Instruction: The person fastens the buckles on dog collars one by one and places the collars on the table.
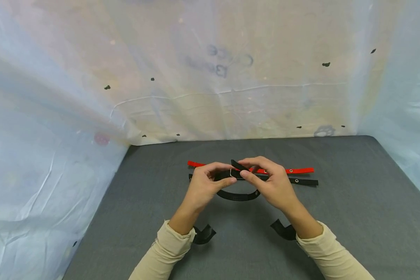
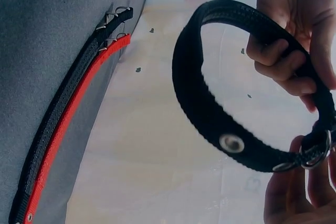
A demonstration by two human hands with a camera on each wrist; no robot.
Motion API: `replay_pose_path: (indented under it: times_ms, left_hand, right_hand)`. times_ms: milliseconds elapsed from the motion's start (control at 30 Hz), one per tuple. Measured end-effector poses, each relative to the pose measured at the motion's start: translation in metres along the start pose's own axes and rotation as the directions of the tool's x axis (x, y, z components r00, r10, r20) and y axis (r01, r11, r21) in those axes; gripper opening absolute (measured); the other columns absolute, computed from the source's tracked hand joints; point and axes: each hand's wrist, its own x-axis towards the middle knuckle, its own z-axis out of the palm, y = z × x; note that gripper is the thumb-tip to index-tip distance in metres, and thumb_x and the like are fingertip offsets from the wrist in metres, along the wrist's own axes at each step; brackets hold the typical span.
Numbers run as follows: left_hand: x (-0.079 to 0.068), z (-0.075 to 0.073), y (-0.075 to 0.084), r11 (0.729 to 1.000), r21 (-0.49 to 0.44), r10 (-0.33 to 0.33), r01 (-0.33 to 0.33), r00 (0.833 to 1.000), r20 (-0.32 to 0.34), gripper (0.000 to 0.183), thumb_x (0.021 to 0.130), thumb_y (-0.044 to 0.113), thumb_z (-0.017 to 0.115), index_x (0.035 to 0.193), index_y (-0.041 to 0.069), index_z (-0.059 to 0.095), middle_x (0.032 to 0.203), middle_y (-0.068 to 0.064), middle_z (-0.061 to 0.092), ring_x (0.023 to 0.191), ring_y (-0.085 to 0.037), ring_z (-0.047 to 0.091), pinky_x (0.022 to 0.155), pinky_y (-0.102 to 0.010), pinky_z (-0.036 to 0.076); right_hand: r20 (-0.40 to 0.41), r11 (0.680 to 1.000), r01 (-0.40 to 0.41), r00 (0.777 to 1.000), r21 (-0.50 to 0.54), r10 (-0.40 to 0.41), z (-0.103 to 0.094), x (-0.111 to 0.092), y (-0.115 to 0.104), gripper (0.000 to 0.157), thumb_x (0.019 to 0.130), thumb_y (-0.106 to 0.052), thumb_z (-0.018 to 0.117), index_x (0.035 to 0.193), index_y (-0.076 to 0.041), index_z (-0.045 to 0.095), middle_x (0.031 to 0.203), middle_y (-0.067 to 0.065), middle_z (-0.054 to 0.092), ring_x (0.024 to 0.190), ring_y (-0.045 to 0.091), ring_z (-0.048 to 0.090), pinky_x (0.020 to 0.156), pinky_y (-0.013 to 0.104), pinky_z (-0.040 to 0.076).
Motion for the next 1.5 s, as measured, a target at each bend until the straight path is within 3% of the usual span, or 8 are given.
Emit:
replay_pose_path:
  times_ms: [200,467,800,1200,1500]
  left_hand:
    - [0.001,0.001,0.001,1.0,0.014,-0.002,0.002,1.0,0.001,0.03,0.085,0.007,0.079,0.114,0.005,0.073,0.116,-0.013,0.071,0.103,-0.016,0.067,0.088,-0.03,0.056]
    - [0.005,0.003,0.001,0.999,-0.034,0.013,-0.014,0.999,-0.033,0.032,0.083,0.001,0.078,0.114,-0.002,0.071,0.116,-0.02,0.069,0.097,-0.017,0.067,0.083,-0.028,0.058]
    - [0.003,0.008,0.001,0.998,-0.056,0.016,-0.018,0.999,-0.051,0.031,0.083,-0.003,0.077,0.113,-0.006,0.07,0.113,-0.023,0.067,0.095,-0.013,0.065,0.083,-0.024,0.057]
    - [-0.003,0.012,0.001,0.996,-0.075,0.041,-0.045,0.998,-0.053,0.03,0.082,-0.004,0.077,0.111,-0.006,0.07,0.113,-0.023,0.067,0.098,-0.016,0.066,0.083,-0.026,0.058]
    - [-0.004,0.012,0.001,0.994,-0.096,0.048,-0.051,0.998,-0.034,0.029,0.083,-0.004,0.076,0.111,-0.007,0.07,0.114,-0.024,0.067,0.095,-0.013,0.065,0.08,-0.027,0.058]
  right_hand:
    - [-0.025,1.0,-0.001,1.0,-0.001,0.001,0.0,0.001,0.001,0.027,0.09,-0.006,0.073,0.115,-0.017,0.073,0.1,-0.002,0.07,0.089,0.009,0.06,0.075,0.025,0.051]
    - [-0.041,1.0,0.002,0.999,-0.001,-0.002,0.0,0.003,0.0,0.023,0.089,-0.007,0.074,0.11,-0.018,0.075,0.097,-0.003,0.067,0.086,0.009,0.059,0.072,0.025,0.05]
    - [-0.06,1.0,-0.005,0.998,0.031,0.006,0.003,0.0,-0.001,0.02,0.088,-0.001,0.073,0.104,-0.012,0.073,0.096,0.001,0.065,0.091,0.007,0.066,0.085,0.02,0.057]
    - [-0.116,1.0,0.018,0.993,0.022,-0.016,0.004,-0.002,-0.004,0.026,0.08,0.007,0.072,0.091,-0.016,0.074,0.088,0.002,0.068,0.077,0.007,0.064,0.07,0.021,0.059]
    - [-0.054,0.999,0.05,0.997,0.021,-0.048,0.0,-0.001,-0.003,0.03,0.077,0.011,0.067,0.088,-0.016,0.073,0.086,0.0,0.067,0.074,0.009,0.065,0.071,0.023,0.06]
